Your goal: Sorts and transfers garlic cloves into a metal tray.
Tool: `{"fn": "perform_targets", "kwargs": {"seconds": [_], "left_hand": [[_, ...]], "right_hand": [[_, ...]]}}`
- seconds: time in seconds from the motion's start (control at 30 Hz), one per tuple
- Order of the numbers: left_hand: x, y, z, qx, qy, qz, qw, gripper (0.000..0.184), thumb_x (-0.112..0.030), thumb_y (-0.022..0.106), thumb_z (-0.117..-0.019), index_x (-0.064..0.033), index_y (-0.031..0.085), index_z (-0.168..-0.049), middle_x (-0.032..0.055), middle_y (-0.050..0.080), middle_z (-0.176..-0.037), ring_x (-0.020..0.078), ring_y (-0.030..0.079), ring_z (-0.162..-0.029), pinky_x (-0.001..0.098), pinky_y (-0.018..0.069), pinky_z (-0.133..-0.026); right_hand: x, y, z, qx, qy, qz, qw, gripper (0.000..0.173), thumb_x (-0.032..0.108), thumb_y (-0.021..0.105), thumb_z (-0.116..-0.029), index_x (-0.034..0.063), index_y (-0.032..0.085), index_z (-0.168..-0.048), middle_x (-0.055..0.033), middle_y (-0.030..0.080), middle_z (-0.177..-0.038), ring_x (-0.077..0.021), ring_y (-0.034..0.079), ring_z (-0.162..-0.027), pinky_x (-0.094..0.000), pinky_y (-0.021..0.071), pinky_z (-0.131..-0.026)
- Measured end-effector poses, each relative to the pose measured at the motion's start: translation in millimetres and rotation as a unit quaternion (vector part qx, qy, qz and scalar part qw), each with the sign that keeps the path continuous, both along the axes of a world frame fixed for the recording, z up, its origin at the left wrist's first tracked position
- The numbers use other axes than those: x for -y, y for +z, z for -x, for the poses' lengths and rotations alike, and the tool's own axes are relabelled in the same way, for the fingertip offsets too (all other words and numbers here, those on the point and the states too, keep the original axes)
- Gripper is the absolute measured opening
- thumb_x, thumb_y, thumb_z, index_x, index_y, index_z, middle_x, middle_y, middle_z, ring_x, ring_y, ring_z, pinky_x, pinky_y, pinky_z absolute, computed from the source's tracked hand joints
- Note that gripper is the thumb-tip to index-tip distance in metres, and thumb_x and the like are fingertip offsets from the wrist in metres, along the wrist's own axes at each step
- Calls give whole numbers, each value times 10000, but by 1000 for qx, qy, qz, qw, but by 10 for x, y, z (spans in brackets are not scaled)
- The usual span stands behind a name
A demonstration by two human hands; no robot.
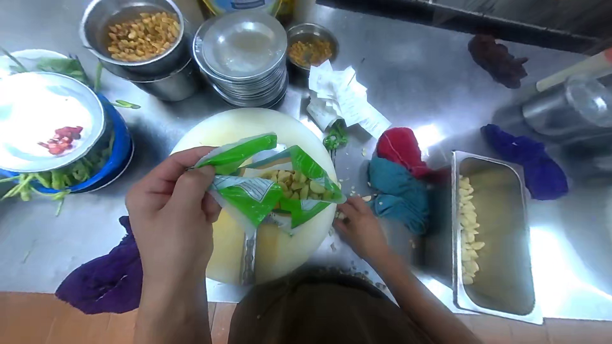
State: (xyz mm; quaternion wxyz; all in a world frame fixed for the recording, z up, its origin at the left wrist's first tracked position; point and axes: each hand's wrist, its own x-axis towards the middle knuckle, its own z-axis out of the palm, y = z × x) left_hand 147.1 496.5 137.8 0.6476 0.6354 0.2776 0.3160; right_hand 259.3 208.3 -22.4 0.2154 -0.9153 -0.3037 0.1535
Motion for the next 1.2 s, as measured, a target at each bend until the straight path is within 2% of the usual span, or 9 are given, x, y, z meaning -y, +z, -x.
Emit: {"fn": "perform_targets", "kwargs": {"seconds": [0.17,0.47,0.63,0.7,0.77,0.9,1.03,1.13,1.2], "left_hand": [[3,-46,-27,10,3,0,1000,260,-12,476,-979,-91,719,-1026,-78,681,-754,-23,515,-482,119,441,-429],[11,-77,-12,13,13,10,1000,255,-12,484,-980,-87,721,-1033,-63,700,-796,-17,540,-505,121,455,-440],[-8,-80,21,20,12,18,1000,256,-12,484,-980,-86,725,-1025,-61,693,-777,-14,529,-494,124,453,-435],[-12,-84,13,23,9,21,999,260,-12,480,-978,-85,724,-1029,-60,696,-782,-17,531,-494,122,451,-432],[-9,-70,-3,21,6,24,999,272,-8,469,-977,-87,725,-1028,-64,693,-778,-20,524,-489,119,447,-431],[15,32,-32,-6,-18,16,1000,312,8,443,-966,-92,732,-1025,-68,696,-760,-25,527,-482,118,452,-430],[-62,129,-16,-58,-110,-24,992,396,10,431,-884,-105,746,-1095,-54,737,-843,-17,586,-539,133,475,-453],[-151,106,-21,-55,-148,-34,987,426,-3,442,-864,-111,742,-1147,-37,742,-887,-5,626,-595,148,513,-489],[-190,56,-1,-37,-153,-25,987,427,-6,449,-875,-116,739,-1169,-31,751,-927,7,663,-659,166,555,-549]], "right_hand": [[190,-39,44,-6,-8,-22,1000,311,153,751,-898,95,727,-1202,-137,674,-1155,-266,698,-876,-464,614,-750],[237,174,-106,-95,-140,-22,985,98,54,772,-861,46,747,-955,-116,702,-942,-233,683,-728,-454,606,-677],[378,473,-53,-339,-346,-325,812,148,-54,625,-877,54,696,-947,-71,696,-806,-128,646,-609,-274,583,-575],[340,723,-56,-388,-310,-415,762,183,-19,651,-822,124,727,-906,-57,699,-769,-89,642,-588,-228,568,-561],[172,1022,-83,-354,-225,-437,796,215,17,735,-803,189,764,-929,-30,717,-811,-73,641,-589,-216,565,-551],[-424,1640,-182,-27,33,-344,938,127,94,709,-865,117,721,-990,23,675,-971,-9,633,-701,-152,567,-580],[-1087,1789,-192,184,282,-185,923,87,79,684,-910,106,754,-954,-82,642,-925,-207,632,-746,-325,536,-579],[-1084,1710,-142,188,295,-184,919,119,95,687,-921,124,765,-1006,-79,632,-908,-184,598,-615,-310,481,-465],[-711,1681,-176,215,236,-288,903,98,102,661,-968,106,751,-1008,-52,698,-937,-113,662,-741,-228,542,-591]]}}
